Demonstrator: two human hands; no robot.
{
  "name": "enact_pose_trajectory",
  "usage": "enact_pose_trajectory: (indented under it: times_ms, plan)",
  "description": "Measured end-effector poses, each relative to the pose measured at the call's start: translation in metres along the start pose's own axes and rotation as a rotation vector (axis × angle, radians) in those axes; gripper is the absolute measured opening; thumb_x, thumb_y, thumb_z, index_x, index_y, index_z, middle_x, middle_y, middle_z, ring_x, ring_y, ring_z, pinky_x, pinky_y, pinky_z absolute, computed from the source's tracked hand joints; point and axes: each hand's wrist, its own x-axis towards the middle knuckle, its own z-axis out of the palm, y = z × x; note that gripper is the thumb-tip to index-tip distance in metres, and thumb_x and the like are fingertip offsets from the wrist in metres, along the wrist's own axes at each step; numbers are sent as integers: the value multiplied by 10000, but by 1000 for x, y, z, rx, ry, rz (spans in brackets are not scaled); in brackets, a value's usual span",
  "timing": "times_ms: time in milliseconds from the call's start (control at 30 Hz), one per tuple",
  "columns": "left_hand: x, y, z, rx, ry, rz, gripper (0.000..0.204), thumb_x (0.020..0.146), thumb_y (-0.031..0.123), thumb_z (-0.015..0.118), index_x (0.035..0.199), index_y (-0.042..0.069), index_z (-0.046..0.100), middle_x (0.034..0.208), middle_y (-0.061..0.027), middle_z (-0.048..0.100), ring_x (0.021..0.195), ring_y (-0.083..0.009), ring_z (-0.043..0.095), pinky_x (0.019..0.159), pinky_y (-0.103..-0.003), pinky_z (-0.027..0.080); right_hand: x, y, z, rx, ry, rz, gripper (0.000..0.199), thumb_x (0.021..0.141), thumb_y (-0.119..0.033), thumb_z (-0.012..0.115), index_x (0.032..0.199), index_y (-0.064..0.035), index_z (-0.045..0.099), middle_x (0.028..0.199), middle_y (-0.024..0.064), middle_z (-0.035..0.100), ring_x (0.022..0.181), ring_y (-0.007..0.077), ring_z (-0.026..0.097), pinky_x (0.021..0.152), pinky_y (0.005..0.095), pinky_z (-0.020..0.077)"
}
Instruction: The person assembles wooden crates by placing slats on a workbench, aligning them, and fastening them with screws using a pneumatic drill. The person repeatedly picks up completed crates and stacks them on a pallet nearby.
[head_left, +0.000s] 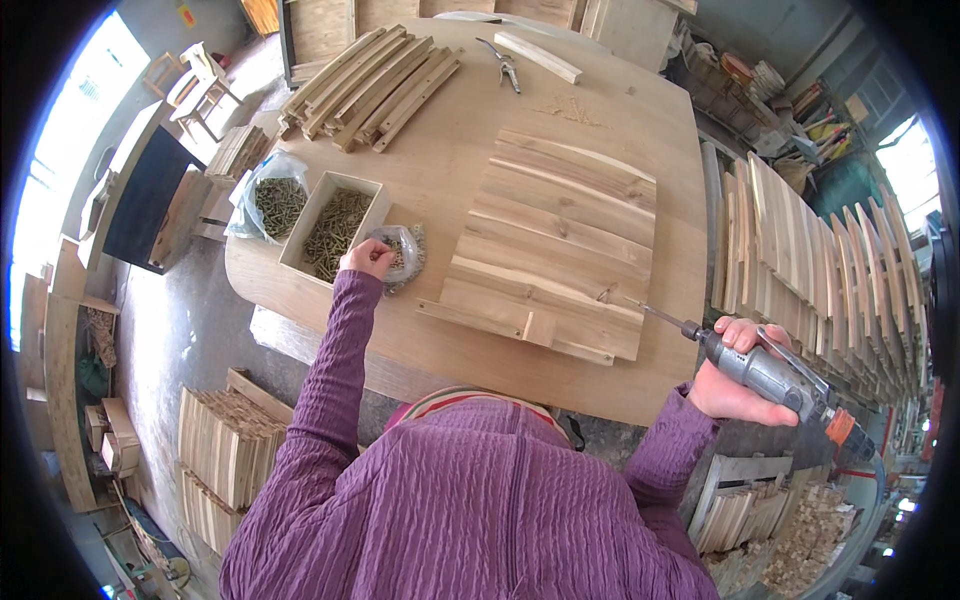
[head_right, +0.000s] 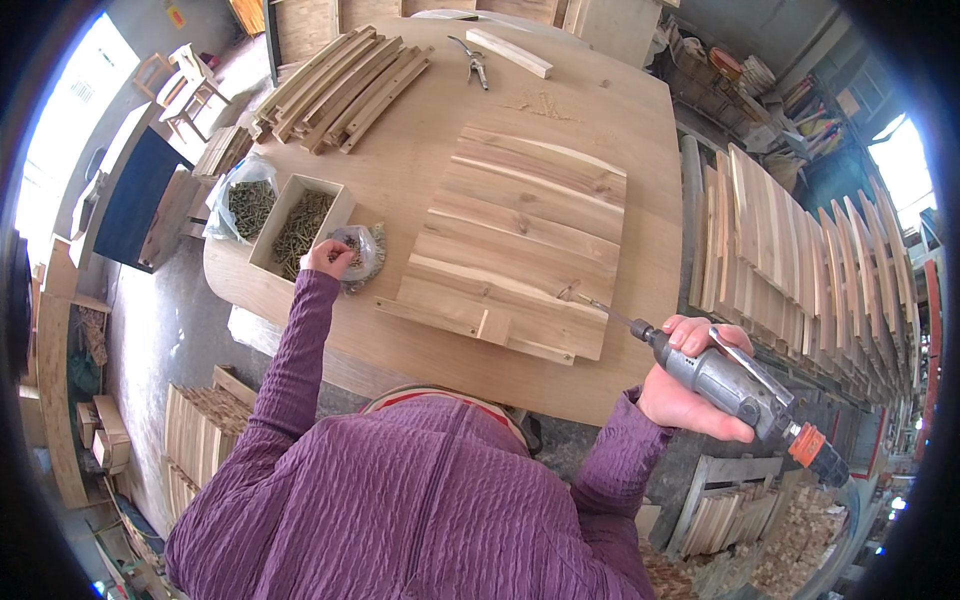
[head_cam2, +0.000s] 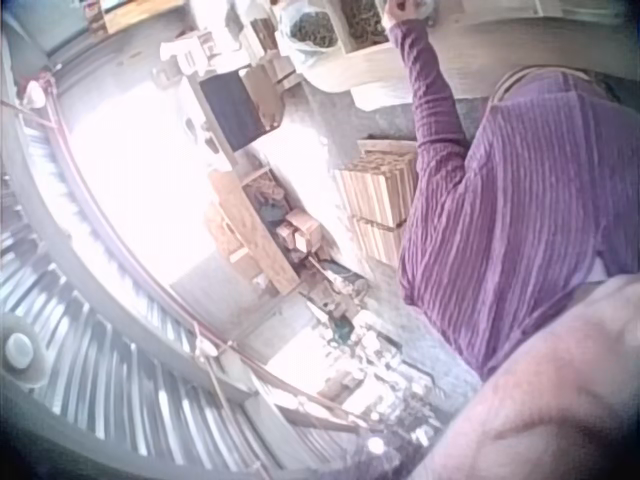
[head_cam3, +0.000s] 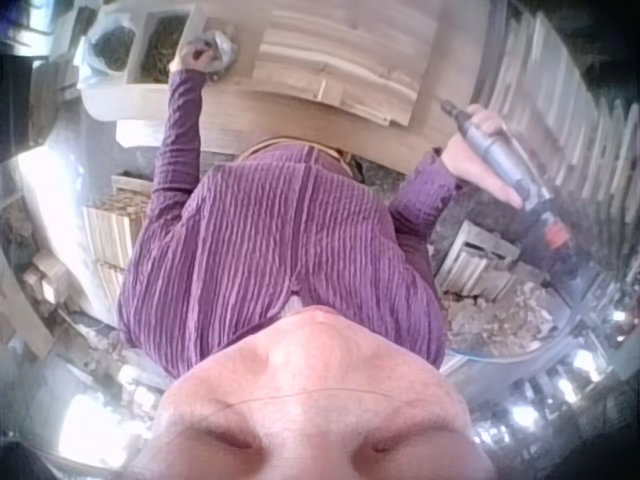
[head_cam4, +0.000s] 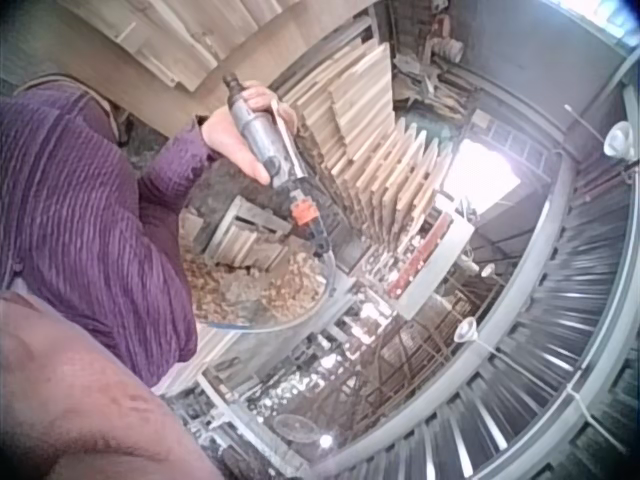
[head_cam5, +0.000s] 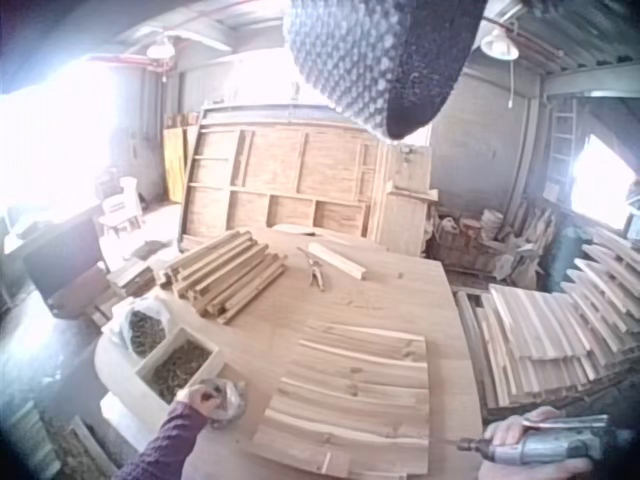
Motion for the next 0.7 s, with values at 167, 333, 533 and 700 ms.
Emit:
enact_pose_trajectory:
  times_ms: [167, 333, 533, 700]
  plan:
    - [6, 1, -2, -227, 111, -9, 147, 726, 167, 638, 798, 40, 629, 720, -82, 651, 683, -151, 622, 652, -281, 481, 1, 0, 2, 25, -53, 4, 907, 571, -831, 464, 1003, -35, 532, 635, 47, 483, 616, 170, 466, 620, 325, 393]
    - [55, 20, -14, -476, 63, 17, 154, 806, 104, 553, 910, 26, 636, 756, -65, 659, 643, -103, 584, 607, -224, 452, 0, 3, 3, -8, -9, -18, 928, 572, -859, 402, 986, -34, 498, 624, 42, 479, 582, 164, 455, 583, 315, 388]
    - [139, 28, -25, -713, -115, -219, 201, 838, 74, 485, 965, 25, 632, 700, -3, 519, 400, -50, 409, 352, -208, 314, 2, 3, -4, 8, -52, -19, 883, 586, -816, 476, 1000, -39, 529, 654, 32, 488, 628, 148, 468, 608, 302, 390]
    - [204, 2, -25, -80, -58, -120, 236, 739, 133, 523, 916, 66, 665, 673, -63, 600, 542, -176, 561, 521, -291, 451, 10, 7, -14, -61, 44, -61, 873, 605, -821, 439, 990, -41, 510, 647, 36, 491, 615, 149, 473, 594, 299, 399]
